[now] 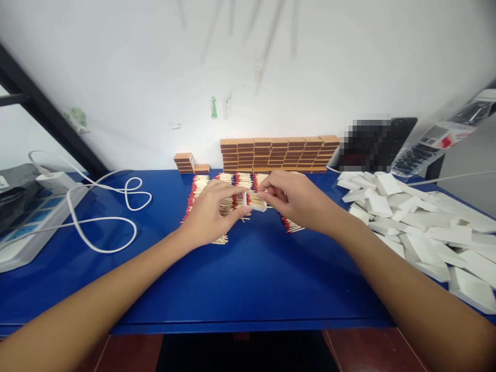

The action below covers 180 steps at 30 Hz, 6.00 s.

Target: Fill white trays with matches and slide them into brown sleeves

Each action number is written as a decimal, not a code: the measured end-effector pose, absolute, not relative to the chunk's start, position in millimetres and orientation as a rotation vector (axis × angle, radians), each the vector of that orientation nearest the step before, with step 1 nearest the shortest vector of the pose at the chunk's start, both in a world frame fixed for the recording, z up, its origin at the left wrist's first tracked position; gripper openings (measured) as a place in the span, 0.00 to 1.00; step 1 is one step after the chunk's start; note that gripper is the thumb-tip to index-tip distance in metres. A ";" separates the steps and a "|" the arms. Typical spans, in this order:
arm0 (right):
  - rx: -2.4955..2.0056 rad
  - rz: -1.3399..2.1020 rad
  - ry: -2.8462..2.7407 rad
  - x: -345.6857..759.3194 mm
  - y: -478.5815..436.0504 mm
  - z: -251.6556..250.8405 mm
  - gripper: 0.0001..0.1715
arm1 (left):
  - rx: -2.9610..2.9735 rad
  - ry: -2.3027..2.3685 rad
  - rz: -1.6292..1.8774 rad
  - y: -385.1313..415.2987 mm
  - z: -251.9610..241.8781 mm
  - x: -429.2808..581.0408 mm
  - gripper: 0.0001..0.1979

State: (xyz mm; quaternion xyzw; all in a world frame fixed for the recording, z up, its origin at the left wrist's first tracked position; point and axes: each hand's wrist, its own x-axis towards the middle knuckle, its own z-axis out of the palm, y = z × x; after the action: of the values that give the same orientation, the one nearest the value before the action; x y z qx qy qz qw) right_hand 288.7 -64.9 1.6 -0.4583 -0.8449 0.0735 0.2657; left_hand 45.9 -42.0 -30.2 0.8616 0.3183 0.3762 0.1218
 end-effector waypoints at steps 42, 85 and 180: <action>-1.223 0.285 -2.285 286.9 -61.7 -5.5 0.06 | 2.484 0.941 1.127 -44.7 -30.9 47.8 0.14; -1.382 0.567 -2.308 303.6 -54.8 -1.4 0.11 | 2.575 1.133 1.159 -34.7 -34.5 41.8 0.15; -1.501 0.503 -2.509 304.5 -49.3 -13.5 0.05 | 2.512 1.071 1.182 -37.8 -30.8 44.0 0.15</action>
State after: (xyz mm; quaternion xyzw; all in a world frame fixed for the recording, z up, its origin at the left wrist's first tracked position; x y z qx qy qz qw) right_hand 304.5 -49.3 -13.5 -0.5041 -0.8425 0.1688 0.0874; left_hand 44.0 -37.8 -30.8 0.8413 0.3586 0.3960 0.0830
